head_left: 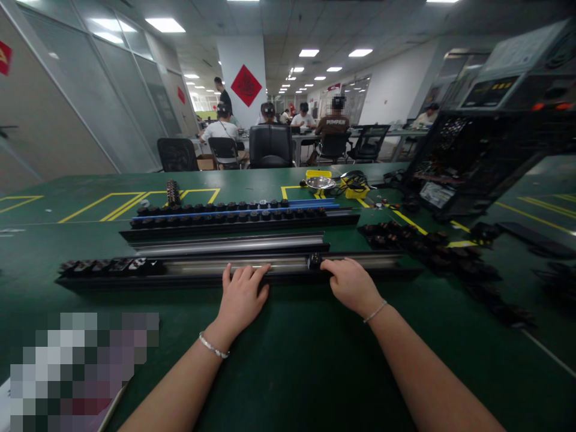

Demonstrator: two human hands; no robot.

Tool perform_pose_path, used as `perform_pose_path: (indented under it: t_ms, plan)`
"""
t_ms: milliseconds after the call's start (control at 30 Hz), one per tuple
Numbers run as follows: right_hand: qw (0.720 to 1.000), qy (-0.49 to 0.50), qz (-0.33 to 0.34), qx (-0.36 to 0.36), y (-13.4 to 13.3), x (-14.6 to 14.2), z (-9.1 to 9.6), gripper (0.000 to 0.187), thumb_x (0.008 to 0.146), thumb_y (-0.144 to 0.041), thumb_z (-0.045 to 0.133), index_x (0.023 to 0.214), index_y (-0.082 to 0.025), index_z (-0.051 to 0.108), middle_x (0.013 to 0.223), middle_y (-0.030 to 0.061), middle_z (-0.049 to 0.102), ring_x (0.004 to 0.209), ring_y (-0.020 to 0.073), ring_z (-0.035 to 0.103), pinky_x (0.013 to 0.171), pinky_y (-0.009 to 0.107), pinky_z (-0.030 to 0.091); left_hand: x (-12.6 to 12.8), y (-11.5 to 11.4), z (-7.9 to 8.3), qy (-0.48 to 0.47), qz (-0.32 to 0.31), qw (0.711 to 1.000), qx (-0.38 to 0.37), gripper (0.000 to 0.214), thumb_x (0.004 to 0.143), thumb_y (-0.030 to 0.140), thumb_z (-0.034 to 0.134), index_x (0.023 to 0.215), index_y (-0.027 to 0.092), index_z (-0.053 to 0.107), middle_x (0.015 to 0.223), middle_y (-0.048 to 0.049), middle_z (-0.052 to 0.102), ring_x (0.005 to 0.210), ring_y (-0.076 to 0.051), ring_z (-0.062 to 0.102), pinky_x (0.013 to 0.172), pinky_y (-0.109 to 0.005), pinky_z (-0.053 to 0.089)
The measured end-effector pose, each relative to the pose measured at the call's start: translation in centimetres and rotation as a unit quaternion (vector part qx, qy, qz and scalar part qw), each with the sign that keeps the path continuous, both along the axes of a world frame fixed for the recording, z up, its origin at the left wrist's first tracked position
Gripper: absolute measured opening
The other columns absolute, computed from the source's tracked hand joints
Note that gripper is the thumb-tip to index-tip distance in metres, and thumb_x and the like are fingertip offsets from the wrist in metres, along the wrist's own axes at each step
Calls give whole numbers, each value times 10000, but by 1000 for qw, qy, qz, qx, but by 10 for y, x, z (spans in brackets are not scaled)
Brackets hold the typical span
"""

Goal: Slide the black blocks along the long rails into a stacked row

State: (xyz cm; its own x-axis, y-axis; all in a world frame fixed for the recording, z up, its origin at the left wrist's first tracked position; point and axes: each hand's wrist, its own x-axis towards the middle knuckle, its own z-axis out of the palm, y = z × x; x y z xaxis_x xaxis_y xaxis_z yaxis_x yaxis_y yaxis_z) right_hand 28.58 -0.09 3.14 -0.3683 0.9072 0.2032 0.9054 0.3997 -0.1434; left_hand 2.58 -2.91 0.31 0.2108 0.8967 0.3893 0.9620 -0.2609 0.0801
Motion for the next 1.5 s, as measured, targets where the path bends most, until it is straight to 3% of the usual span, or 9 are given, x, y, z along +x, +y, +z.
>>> perform_pose_path:
  t_ms: [233, 1233, 1500]
  plan:
    - [1000, 6, -3, 13, 2, 5, 2, 374, 741, -51, 376, 932, -205, 658, 867, 38, 682, 829, 181, 564, 838, 302, 342, 0, 0, 0, 0, 0, 1000, 1, 408, 856, 314, 499, 1262, 293, 529, 967, -35, 637, 1011, -235, 557, 1090, -560, 186]
    - [998, -9, -52, 17, 6, 21, 5, 295, 747, -68, 380, 815, -205, 633, 808, 37, 654, 769, 162, 549, 715, 273, 341, -1, 1, -2, -8, -1, 1000, 0, 418, 854, 308, 490, 1271, 299, 521, 963, -32, 637, 1005, -230, 557, 1096, -562, 169]
    - [993, 11, -116, 10, 7, 35, 2, 262, 765, -103, 386, 791, -209, 623, 787, 33, 638, 753, 163, 541, 671, 280, 338, 0, 0, 1, 1, 0, 1000, -5, 426, 844, 274, 486, 1267, 299, 525, 975, -30, 639, 996, -235, 562, 1095, -561, 174]
